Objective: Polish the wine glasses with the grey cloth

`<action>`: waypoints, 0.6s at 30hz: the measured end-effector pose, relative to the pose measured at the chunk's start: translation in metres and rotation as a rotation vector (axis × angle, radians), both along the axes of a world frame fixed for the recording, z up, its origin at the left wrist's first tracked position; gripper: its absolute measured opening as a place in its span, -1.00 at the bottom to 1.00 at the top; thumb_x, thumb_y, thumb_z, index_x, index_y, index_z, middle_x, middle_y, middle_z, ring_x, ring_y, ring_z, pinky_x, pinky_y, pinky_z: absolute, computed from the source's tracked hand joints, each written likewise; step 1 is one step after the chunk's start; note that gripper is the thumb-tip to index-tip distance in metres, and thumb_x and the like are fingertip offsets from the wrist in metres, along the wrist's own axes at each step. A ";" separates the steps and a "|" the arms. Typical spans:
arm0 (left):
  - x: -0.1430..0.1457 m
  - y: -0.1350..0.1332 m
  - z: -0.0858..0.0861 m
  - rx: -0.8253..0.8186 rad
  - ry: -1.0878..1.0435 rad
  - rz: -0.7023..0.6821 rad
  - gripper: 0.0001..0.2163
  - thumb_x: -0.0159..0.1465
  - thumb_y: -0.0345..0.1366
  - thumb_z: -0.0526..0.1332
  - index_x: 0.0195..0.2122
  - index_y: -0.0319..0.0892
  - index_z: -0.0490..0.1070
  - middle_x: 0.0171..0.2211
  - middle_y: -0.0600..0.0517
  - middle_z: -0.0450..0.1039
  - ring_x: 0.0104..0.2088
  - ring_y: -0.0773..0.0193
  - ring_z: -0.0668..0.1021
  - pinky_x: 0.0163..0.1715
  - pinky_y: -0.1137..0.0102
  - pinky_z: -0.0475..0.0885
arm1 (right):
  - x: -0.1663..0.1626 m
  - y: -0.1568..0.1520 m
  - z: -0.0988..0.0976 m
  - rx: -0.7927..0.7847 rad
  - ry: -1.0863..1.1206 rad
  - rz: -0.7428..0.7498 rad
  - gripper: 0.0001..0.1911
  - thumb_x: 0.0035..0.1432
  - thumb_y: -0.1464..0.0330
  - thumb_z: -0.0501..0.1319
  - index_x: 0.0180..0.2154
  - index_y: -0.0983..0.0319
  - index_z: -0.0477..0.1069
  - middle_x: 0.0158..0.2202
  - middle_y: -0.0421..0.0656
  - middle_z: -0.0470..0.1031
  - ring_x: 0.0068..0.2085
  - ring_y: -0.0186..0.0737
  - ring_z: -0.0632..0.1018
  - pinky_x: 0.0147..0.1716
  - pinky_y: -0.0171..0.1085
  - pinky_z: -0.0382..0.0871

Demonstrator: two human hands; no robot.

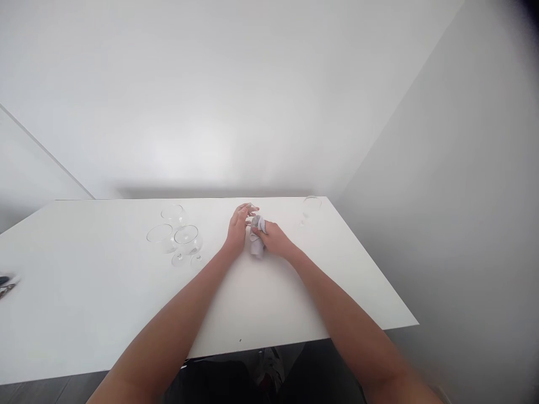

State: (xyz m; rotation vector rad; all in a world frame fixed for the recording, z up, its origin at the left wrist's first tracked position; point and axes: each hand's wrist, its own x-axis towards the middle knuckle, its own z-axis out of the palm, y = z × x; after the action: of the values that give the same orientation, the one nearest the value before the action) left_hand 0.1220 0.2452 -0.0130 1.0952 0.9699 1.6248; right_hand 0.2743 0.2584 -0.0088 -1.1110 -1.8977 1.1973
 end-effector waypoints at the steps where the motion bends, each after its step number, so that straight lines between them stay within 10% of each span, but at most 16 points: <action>1: -0.001 0.000 0.000 0.009 0.051 0.012 -0.63 0.39 0.07 0.17 -0.02 -0.07 0.54 0.06 -0.10 0.56 -0.04 0.11 0.56 -0.13 0.28 0.45 | -0.001 0.002 -0.002 0.128 -0.102 -0.082 -0.70 0.27 0.08 0.26 -0.30 0.16 0.38 -0.42 -0.17 0.46 -0.37 -0.18 0.42 -0.32 -0.24 0.22; 7: -0.003 -0.001 -0.002 0.040 0.097 -0.062 -0.61 0.26 0.03 0.37 -0.02 -0.11 0.55 0.10 -0.14 0.54 0.03 0.08 0.55 -0.03 0.28 0.43 | 0.003 0.007 -0.003 0.270 -0.230 -0.132 -0.81 0.26 0.20 0.28 -0.28 0.15 0.36 -0.46 -0.17 0.44 -0.41 -0.16 0.40 -0.31 -0.23 0.20; 14: -0.001 0.003 -0.003 -0.090 -0.148 -0.226 -0.54 0.31 0.14 0.26 -0.04 -0.16 0.54 0.07 -0.17 0.55 -0.05 0.07 0.60 -0.05 0.20 0.48 | 0.005 -0.001 0.009 -0.464 0.354 0.208 -0.48 0.11 -0.13 0.31 -0.30 0.21 0.40 -0.41 -0.15 0.47 -0.35 -0.15 0.51 -0.34 -0.19 0.39; 18: -0.003 0.003 -0.002 -0.091 -0.151 -0.181 -0.53 0.34 0.12 0.24 0.07 -0.13 0.51 0.17 -0.17 0.52 0.07 0.03 0.58 0.02 0.19 0.47 | -0.001 -0.002 0.005 -0.189 0.229 0.009 -0.54 0.12 -0.09 0.32 -0.33 0.19 0.42 -0.38 -0.13 0.47 -0.31 -0.13 0.47 -0.31 -0.19 0.34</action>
State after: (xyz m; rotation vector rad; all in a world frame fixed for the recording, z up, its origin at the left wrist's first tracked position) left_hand 0.1195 0.2479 -0.0151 0.9556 0.8146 1.4788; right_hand 0.2733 0.2569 -0.0034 -1.0130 -1.6444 1.4668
